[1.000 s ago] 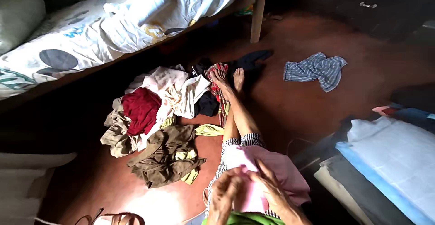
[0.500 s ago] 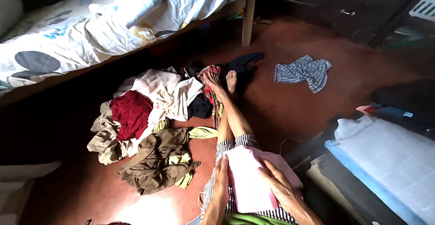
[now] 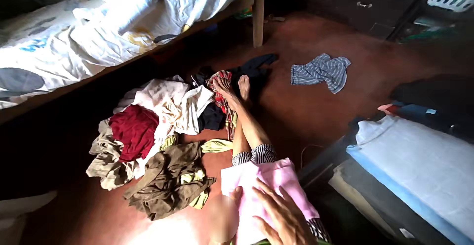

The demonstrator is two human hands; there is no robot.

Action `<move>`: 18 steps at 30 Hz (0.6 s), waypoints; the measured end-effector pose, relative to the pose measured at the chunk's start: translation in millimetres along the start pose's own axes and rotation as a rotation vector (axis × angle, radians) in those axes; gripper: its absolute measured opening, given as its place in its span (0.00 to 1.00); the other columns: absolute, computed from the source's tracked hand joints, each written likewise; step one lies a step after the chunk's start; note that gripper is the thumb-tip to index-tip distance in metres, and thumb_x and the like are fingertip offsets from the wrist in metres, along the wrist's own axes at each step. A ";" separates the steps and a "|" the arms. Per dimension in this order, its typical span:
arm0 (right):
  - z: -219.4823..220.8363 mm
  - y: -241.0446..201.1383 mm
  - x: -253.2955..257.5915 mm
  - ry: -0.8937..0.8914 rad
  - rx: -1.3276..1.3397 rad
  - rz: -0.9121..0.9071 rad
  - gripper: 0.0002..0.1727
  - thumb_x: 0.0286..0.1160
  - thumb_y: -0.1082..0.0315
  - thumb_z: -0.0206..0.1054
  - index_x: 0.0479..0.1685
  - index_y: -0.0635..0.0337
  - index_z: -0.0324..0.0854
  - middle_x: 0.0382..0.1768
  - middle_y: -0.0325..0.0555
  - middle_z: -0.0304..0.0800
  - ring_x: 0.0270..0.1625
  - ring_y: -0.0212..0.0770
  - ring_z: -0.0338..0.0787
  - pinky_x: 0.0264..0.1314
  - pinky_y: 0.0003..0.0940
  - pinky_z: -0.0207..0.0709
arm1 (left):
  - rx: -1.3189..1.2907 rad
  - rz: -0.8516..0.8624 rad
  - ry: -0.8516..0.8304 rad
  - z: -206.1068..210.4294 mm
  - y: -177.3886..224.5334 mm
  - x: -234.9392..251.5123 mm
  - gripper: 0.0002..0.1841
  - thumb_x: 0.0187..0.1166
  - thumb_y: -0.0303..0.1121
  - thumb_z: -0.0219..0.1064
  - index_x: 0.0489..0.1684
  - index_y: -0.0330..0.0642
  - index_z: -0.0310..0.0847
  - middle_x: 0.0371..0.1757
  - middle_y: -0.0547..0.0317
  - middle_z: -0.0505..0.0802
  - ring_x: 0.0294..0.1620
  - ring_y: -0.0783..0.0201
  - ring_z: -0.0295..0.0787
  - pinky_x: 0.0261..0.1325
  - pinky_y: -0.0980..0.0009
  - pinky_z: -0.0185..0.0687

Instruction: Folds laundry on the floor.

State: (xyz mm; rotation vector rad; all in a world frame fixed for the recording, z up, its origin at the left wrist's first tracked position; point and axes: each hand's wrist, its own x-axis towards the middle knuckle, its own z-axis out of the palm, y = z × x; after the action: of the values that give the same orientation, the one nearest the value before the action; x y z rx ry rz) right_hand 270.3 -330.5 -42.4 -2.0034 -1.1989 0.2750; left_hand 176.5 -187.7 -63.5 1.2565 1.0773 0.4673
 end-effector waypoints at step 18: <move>-57.0 70.7 16.9 0.108 0.841 0.765 0.21 0.87 0.64 0.59 0.72 0.66 0.73 0.55 0.46 0.89 0.56 0.30 0.88 0.63 0.29 0.81 | 0.922 1.103 -0.531 47.5 -16.7 -47.1 0.22 0.88 0.48 0.57 0.64 0.42 0.89 0.71 0.52 0.90 0.77 0.46 0.82 0.77 0.49 0.76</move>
State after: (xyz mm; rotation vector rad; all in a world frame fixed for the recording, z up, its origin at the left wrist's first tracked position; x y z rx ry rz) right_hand 356.1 -363.7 -50.3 -1.5722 -0.1110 0.8670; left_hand 190.6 -255.2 -63.4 2.6063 -0.0137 0.3892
